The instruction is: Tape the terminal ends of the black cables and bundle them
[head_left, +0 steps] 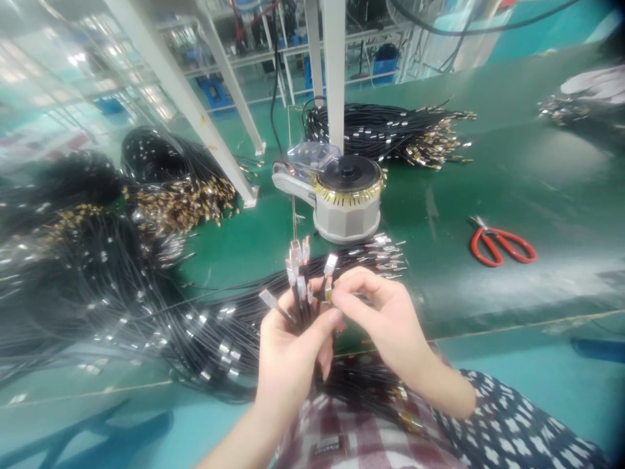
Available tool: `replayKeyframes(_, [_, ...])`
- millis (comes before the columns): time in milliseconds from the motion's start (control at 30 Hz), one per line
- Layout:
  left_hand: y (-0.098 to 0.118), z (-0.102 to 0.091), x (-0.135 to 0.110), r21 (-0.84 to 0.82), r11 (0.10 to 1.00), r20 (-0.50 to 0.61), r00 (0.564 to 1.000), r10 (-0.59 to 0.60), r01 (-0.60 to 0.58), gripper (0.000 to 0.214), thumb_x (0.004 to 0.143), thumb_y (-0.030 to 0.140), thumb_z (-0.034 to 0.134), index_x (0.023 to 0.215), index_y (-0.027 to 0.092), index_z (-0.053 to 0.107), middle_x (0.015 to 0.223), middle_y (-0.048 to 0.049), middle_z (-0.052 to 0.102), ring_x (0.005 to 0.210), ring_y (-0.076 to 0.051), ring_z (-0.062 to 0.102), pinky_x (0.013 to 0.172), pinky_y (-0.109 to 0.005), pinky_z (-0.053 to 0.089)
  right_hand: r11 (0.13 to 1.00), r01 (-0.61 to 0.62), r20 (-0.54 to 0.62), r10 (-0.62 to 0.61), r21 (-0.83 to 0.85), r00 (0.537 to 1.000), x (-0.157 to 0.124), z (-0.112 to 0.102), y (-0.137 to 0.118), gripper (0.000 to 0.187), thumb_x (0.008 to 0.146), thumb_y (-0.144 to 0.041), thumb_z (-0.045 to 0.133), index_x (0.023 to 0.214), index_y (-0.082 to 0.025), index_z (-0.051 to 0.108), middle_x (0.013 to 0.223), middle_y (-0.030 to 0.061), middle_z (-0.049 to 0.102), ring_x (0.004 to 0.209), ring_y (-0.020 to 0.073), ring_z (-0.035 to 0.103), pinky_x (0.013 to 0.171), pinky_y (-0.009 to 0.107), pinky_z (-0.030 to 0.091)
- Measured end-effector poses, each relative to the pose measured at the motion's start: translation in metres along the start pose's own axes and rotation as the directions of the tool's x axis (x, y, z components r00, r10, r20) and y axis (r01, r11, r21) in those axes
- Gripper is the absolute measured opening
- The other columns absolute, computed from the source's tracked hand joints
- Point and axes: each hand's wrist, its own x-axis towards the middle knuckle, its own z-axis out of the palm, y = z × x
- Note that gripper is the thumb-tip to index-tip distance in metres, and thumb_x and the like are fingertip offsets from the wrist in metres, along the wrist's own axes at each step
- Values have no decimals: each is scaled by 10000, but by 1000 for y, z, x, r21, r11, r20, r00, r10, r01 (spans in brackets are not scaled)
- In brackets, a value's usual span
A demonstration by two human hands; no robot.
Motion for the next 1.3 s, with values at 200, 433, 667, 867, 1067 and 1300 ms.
replayKeyframes(200, [0, 2, 1, -3, 1000, -8, 1000, 16, -16, 369, 772, 376, 751, 1047, 158, 638, 528, 35, 605, 289, -55, 408, 269, -161, 318, 1000, 13, -2, -13, 19, 1000, 0, 4, 1, 202, 817, -202, 638, 627, -196, 571, 657, -23, 566, 648, 138, 564, 708, 303, 465])
replayKeyframes(433, [5, 2, 1, -26, 1000, 36, 999, 6, -5, 282, 845, 339, 668, 1056, 153, 655, 484, 43, 572, 282, -60, 371, 279, -177, 316, 1000, 29, 16, -28, -7, 999, 1, 3, -2, 243, 819, -173, 636, 590, -199, 559, 651, -17, 569, 723, 158, 578, 781, 322, 449])
replayKeyframes(667, [5, 0, -2, -75, 997, 25, 1000, 2, 0, 201, 803, 314, 713, 925, 165, 659, 496, 42, 570, 298, -31, 340, 294, -139, 274, 999, 35, 21, -35, 25, 999, 1, 1, -5, 220, 820, -145, 626, 613, -194, 569, 680, -19, 570, 682, 140, 560, 725, 301, 453])
replayKeyframes(867, [5, -3, 0, -73, 995, -8, 997, -71, 70, 224, 686, 245, 812, 793, 138, 646, 448, 58, 525, 298, -14, 333, 310, -131, 258, 991, 119, -12, -120, -62, 993, 1, 1, 0, 157, 836, -157, 633, 682, -186, 616, 772, 7, 621, 776, 153, 595, 763, 295, 469])
replayKeyframes(1067, [8, -5, 1, -84, 995, -9, 998, -61, 60, 187, 723, 214, 770, 807, 137, 621, 628, -13, 674, 311, -4, 375, 320, -133, 279, 982, 165, 6, -165, -93, 986, 1, -5, 6, 198, 936, -260, 542, 918, -187, 725, 964, 51, 676, 955, 164, 632, 889, 290, 476])
replayKeyframes(1300, [7, -5, 2, -81, 995, -3, 999, -51, 51, 190, 744, 231, 762, 818, 141, 611, 573, 10, 641, 309, -8, 369, 322, -131, 270, 984, 161, 26, -159, -71, 987, 3, -2, 2, 44, 828, -227, 686, 830, -182, 686, 876, 25, 661, 865, 163, 634, 830, 295, 487])
